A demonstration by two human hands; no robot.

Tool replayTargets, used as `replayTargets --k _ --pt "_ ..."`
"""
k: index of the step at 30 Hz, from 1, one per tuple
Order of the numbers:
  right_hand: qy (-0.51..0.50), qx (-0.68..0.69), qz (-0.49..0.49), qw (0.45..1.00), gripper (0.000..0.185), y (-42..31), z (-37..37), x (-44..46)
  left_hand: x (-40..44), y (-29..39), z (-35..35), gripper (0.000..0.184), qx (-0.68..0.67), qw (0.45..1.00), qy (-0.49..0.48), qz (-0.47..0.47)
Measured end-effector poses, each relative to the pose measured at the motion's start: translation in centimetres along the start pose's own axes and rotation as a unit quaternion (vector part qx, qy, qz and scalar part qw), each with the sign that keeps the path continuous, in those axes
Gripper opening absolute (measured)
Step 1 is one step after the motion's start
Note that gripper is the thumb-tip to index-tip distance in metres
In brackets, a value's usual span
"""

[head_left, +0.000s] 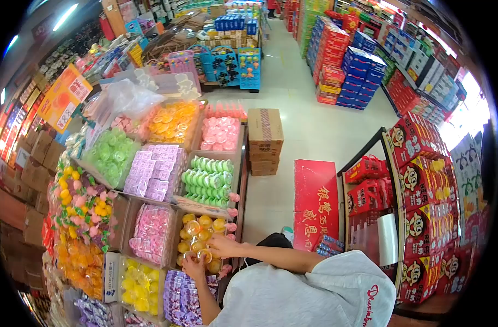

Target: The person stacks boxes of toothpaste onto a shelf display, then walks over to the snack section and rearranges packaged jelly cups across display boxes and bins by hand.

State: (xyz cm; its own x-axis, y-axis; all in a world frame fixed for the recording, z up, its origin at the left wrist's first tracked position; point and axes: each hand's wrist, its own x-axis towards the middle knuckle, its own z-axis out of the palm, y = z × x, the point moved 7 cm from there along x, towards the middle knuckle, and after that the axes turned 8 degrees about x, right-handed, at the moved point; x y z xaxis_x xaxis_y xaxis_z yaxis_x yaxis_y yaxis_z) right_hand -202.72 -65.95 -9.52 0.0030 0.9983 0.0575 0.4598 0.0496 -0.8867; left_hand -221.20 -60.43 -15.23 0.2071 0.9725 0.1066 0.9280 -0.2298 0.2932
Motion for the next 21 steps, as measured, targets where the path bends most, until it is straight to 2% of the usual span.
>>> replayTargets --k 5,7,9,11,12,13,15,17,18,19,20,21 --pt "0.002 0.037 0.014 0.999 0.026 -1.2 -1.6 -3.0 -0.5 -0.2 0.4 0.049 0.034 0.999 -0.016 0.004" --pt "0.012 0.064 -0.001 0.998 0.022 -1.6 -3.0 -4.1 -0.4 0.4 -0.6 0.047 0.015 0.999 0.046 0.015" --pt "0.025 0.078 0.0 0.997 0.021 -1.4 -3.9 -4.8 0.0 -0.1 -0.1 0.044 0.013 0.999 0.052 -0.003" --pt "0.036 0.068 -0.009 0.997 0.019 -0.6 -4.3 -5.1 0.4 -0.4 -1.1 0.04 -0.1 0.987 0.106 -0.066" --pt "0.046 0.071 -0.009 0.996 0.019 -0.6 -5.1 -5.1 0.5 0.4 -2.1 0.032 -0.125 0.978 0.154 -0.07" --pt "0.031 0.077 -0.002 0.997 0.018 -0.3 -5.6 -5.1 0.9 1.6 -2.5 0.032 -0.123 0.979 0.153 -0.061" --pt "0.024 0.088 0.005 0.996 0.017 -0.3 -6.5 -5.8 1.2 3.2 -4.1 0.028 -0.203 0.949 0.227 -0.083" --pt "0.144 0.083 -0.072 0.983 0.015 -1.1 -9.6 -7.0 1.9 6.6 -4.9 0.024 -0.189 0.948 0.245 -0.074" --pt "0.15 0.082 -0.074 0.983 0.015 -1.0 -10.9 -7.6 1.8 9.2 -5.9 0.023 -0.243 0.938 0.237 -0.073" --pt "0.107 0.097 -0.04 0.989 0.015 -0.6 -11.8 -8.2 1.5 11.0 -6.2 0.023 -0.297 0.924 0.229 -0.072" --pt "0.064 0.112 -0.007 0.992 0.016 -0.1 -12.5 -8.8 1.4 12.6 -5.6 0.021 -0.282 0.93 0.23 -0.049" --pt "0.071 0.112 -0.007 0.991 0.016 0.5 -13.0 -9.6 0.9 14.5 -5.9 0.021 -0.283 0.931 0.228 -0.042"
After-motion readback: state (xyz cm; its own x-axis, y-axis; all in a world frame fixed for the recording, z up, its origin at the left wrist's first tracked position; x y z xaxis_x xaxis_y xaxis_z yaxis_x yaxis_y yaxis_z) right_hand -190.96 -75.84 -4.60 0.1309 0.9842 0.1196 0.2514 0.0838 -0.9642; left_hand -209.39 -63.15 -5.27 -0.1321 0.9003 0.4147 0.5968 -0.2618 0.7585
